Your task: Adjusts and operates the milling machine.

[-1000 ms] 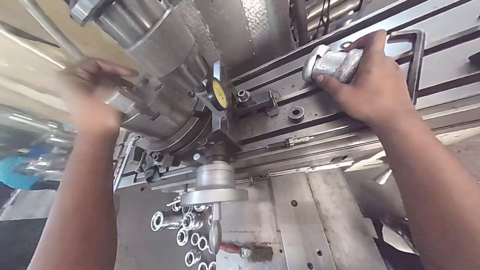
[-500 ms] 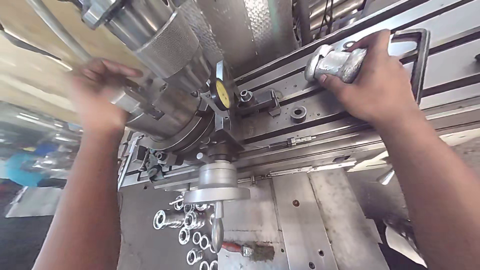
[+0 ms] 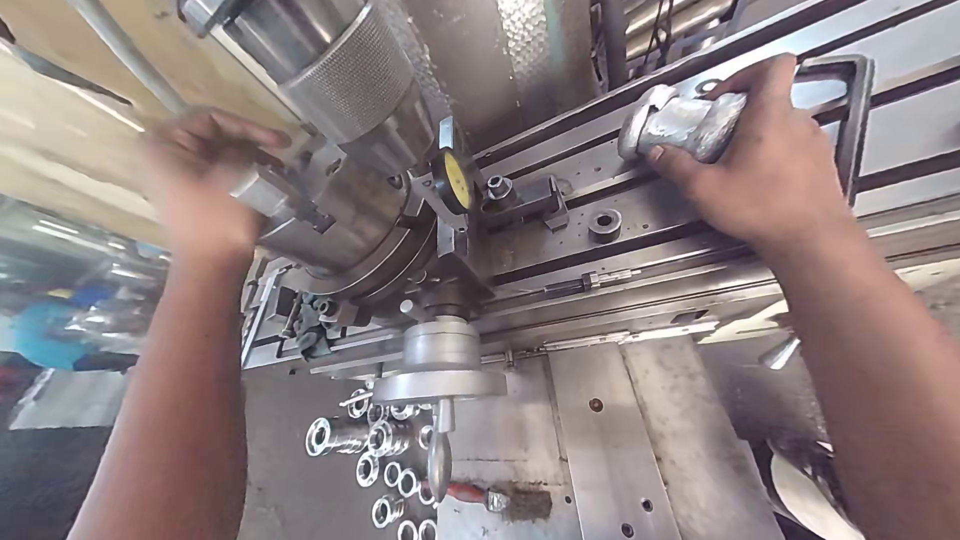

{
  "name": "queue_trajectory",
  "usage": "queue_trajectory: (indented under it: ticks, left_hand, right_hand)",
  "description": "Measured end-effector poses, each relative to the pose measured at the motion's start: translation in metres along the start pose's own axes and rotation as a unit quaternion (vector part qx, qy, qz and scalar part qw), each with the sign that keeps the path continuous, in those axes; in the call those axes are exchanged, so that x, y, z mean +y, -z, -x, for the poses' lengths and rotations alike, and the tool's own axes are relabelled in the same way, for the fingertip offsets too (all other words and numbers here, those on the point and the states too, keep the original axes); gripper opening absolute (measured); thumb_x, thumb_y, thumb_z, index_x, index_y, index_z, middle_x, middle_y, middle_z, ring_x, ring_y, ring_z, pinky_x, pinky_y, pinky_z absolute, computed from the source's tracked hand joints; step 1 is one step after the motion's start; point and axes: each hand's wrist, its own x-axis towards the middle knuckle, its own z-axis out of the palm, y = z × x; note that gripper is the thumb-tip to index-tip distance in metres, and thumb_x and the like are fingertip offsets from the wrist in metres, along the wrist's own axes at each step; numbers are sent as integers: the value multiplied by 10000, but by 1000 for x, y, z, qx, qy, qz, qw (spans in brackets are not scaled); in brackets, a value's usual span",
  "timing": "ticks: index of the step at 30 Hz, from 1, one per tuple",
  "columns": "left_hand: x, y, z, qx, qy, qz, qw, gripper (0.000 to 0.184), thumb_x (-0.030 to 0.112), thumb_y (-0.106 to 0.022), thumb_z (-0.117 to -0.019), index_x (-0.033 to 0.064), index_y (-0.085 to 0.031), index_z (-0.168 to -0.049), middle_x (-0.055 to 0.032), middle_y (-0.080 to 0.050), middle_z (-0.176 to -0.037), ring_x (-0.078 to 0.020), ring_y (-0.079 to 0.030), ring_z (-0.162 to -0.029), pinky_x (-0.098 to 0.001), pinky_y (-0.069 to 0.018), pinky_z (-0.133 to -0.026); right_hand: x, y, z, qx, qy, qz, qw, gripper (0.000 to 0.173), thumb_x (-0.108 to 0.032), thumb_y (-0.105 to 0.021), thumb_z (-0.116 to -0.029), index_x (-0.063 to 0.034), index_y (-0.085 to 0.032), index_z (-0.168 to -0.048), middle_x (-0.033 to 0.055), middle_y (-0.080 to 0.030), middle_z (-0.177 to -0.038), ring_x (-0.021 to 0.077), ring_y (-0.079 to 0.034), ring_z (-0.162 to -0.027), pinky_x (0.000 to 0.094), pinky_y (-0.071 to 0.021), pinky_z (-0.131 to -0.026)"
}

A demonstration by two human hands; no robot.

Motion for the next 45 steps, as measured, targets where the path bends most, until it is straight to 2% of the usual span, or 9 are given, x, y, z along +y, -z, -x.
queue_trajectory:
  ticks: [5, 12, 16, 22, 32, 38, 45]
  left_hand:
    - [-4, 0, -1, 8, 9, -2, 1000, 167, 128, -569, -924, 117, -656, -1066, 159, -657, -897, 76, -617, -787, -167, -545, -751]
    - [-6, 0, -3, 11, 9, -5, 1000, 149, 114, -561, -933, 128, -661, -1043, 175, -649, -875, 85, -612, -775, -153, -540, -736]
    - [-7, 1, -4, 10, 6, 6, 1000, 146, 109, -536, -947, 135, -651, -1034, 177, -646, -864, 74, -620, -761, -166, -548, -738]
    - [-13, 4, -6, -3, 1, -19, 1000, 190, 119, -550, -933, 88, -670, -1077, 111, -688, -935, 50, -642, -817, -181, -552, -791]
    - [-20, 7, -7, -11, -13, -11, 1000, 222, 129, -555, -942, 57, -669, -1118, 51, -706, -1003, 8, -656, -857, -215, -557, -826]
    - [-18, 5, -6, -6, -7, -3, 1000, 206, 124, -558, -940, 57, -673, -1097, 54, -711, -979, 5, -659, -835, -218, -563, -809]
    - [-17, 4, -5, -11, -10, 15, 1000, 202, 112, -529, -950, 47, -651, -1098, 53, -711, -1006, -5, -672, -872, -234, -568, -846]
  right_hand:
    - [1, -1, 0, 0, 3, -6, 1000, 753, -498, -702, -885, -99, -386, -1441, 290, -648, -1135, 543, -628, -1055, 747, -450, -811]
    - [0, -1, 0, -1, 5, 1, 1000, 747, -511, -691, -899, -109, -379, -1446, 283, -651, -1139, 530, -640, -1045, 739, -456, -807]
    - [-2, 1, 2, -4, -2, -1, 1000, 749, -500, -694, -906, -104, -374, -1456, 301, -639, -1163, 554, -621, -1066, 751, -442, -822]
    - [-3, 1, 2, -5, -10, 3, 1000, 750, -509, -687, -901, -110, -372, -1453, 301, -640, -1142, 548, -630, -1041, 746, -449, -797]
    - [-1, 0, 2, -3, 2, 2, 1000, 770, -521, -691, -888, -94, -369, -1442, 302, -641, -1129, 553, -628, -1037, 749, -447, -787]
    - [2, -1, 1, 2, 8, -9, 1000, 754, -515, -705, -886, -103, -387, -1432, 290, -650, -1094, 543, -639, -999, 742, -457, -769]
    - [2, -2, 0, 6, 7, -7, 1000, 740, -512, -708, -887, -98, -408, -1423, 288, -649, -1120, 545, -621, -1058, 746, -445, -819]
